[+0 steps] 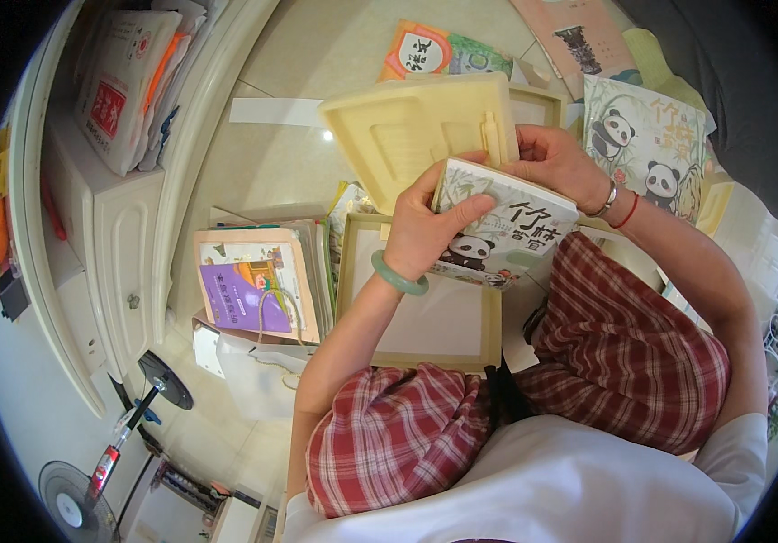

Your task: The person sits on the floor and opens a rectangular box containing panda-themed items. They remove a plastic-wrapped book, a yellow foam tray with a small wooden stick, and a plastic-wrapped card, placing them on the floor. They then open a second box and remove similar items.

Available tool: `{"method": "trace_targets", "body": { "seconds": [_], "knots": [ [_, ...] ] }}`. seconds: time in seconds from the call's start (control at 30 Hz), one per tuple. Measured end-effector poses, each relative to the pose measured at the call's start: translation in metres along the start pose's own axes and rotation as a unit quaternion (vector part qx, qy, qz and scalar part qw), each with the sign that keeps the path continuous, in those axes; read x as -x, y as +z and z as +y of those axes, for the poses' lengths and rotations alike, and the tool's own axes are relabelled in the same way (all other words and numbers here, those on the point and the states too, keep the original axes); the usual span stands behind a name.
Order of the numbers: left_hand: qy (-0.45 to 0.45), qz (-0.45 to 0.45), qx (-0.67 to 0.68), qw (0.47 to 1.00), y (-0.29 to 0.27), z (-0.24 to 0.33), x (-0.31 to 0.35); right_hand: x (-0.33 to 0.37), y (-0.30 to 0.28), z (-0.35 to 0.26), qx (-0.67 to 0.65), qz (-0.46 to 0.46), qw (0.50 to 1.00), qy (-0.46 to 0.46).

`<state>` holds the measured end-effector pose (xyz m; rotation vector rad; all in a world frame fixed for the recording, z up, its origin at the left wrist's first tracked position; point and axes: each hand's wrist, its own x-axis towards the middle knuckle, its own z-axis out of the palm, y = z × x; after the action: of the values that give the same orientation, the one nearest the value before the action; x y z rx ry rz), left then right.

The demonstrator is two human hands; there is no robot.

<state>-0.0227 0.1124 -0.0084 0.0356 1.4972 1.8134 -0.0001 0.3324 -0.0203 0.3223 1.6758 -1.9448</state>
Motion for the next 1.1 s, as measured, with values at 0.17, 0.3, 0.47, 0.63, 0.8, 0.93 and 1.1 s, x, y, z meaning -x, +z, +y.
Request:
{"method": "trace_targets", "body": {
  "seconds": [0.17, 0.3, 0.47, 0.63, 0.8, 0.93, 1.1],
  "knots": [
    [-0.011, 0.013, -0.001, 1.0, 0.001, 0.005, 0.003, 0.0, 0.001, -0.009, -0.002, -0.016, 1.0, 0.015],
    [0.021, 0.011, 0.032, 0.999, 0.003, -0.002, 0.007, 0.001, 0.0, -0.007, 0.007, -0.034, 0.999, 0.005],
    [0.042, -0.001, 0.034, 0.999, 0.009, 0.003, 0.008, 0.001, 0.003, -0.003, 0.088, 0.003, 0.996, -0.032],
    [0.05, 0.016, -0.009, 0.999, 0.008, 0.0, 0.007, 0.005, 0.023, -0.008, 0.153, 0.019, 0.985, -0.079],
    [0.005, 0.02, -0.031, 0.999, 0.012, -0.003, 0.012, 0.008, 0.021, 0.009, 0.148, -0.004, 0.987, -0.057],
    [0.003, 0.053, -0.013, 0.999, 0.015, -0.006, 0.017, 0.002, 0.014, 0.016, 0.118, -0.012, 0.992, -0.038],
    [0.041, 0.059, 0.005, 0.997, 0.013, -0.007, 0.017, -0.003, 0.005, 0.02, 0.081, -0.025, 0.996, -0.039]
  ]
}}
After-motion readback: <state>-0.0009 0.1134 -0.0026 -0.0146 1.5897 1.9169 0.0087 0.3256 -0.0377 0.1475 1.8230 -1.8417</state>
